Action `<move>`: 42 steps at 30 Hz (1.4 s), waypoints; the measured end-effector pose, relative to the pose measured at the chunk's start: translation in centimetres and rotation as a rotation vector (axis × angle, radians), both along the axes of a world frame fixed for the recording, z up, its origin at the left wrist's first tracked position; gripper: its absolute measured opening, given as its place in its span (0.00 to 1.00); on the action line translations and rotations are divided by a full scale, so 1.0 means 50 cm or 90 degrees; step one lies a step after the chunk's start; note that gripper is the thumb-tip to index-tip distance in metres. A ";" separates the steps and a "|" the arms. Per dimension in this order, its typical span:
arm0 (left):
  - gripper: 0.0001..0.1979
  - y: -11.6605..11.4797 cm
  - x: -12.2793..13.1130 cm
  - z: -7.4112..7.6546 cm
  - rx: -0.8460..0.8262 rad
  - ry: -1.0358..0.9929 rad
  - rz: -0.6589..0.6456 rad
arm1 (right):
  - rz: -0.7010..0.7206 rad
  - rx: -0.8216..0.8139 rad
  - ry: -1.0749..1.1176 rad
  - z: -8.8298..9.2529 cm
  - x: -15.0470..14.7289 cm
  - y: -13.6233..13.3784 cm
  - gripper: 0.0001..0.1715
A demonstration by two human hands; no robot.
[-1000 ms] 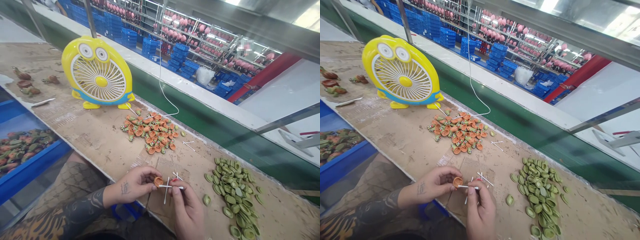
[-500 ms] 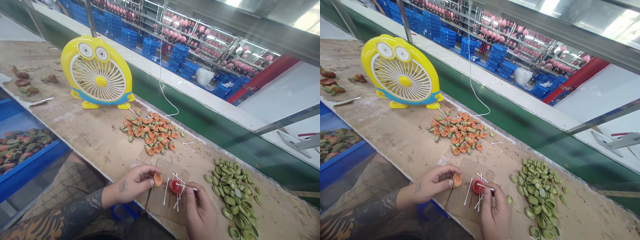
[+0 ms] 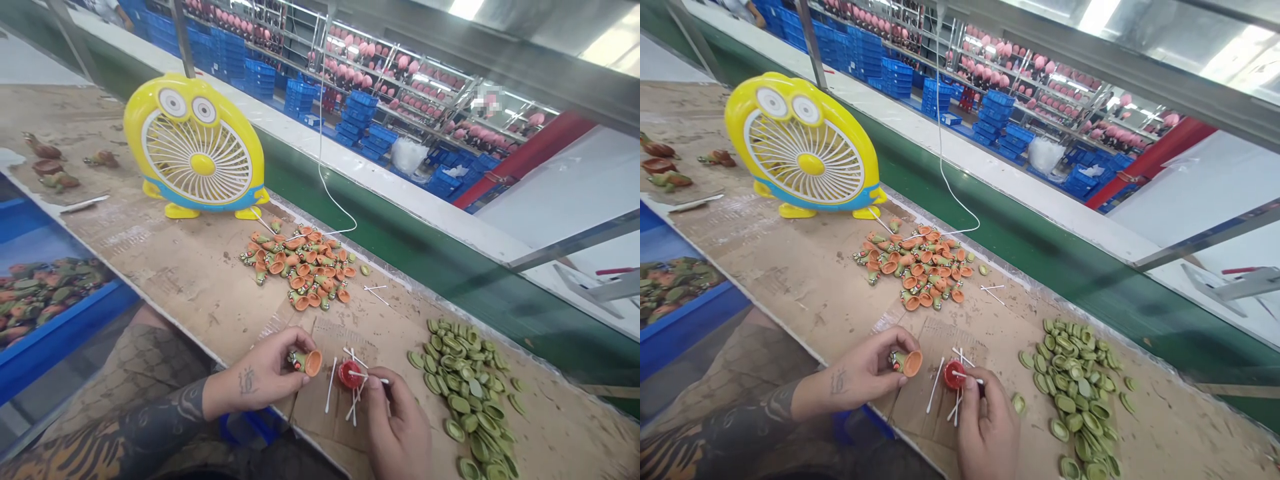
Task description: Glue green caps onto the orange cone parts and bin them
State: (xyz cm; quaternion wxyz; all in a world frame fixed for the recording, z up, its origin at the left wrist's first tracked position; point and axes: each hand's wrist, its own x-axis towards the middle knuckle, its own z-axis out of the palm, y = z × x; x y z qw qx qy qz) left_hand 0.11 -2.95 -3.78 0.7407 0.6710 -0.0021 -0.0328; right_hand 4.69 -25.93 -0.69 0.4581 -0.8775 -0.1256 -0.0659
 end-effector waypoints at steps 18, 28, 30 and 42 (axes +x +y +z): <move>0.18 0.010 0.001 -0.015 0.016 -0.047 -0.035 | 0.036 0.147 0.075 -0.012 -0.049 0.079 0.19; 0.17 0.016 -0.004 -0.017 -0.082 0.015 -0.070 | -0.035 0.015 -0.046 -0.001 -0.025 0.025 0.17; 0.18 0.014 -0.003 -0.017 -0.117 0.023 -0.073 | -0.001 -0.064 -0.056 -0.004 -0.009 0.007 0.17; 0.19 0.019 0.008 -0.021 -0.258 -0.023 -0.065 | 0.001 -0.067 -0.102 -0.001 -0.002 -0.010 0.16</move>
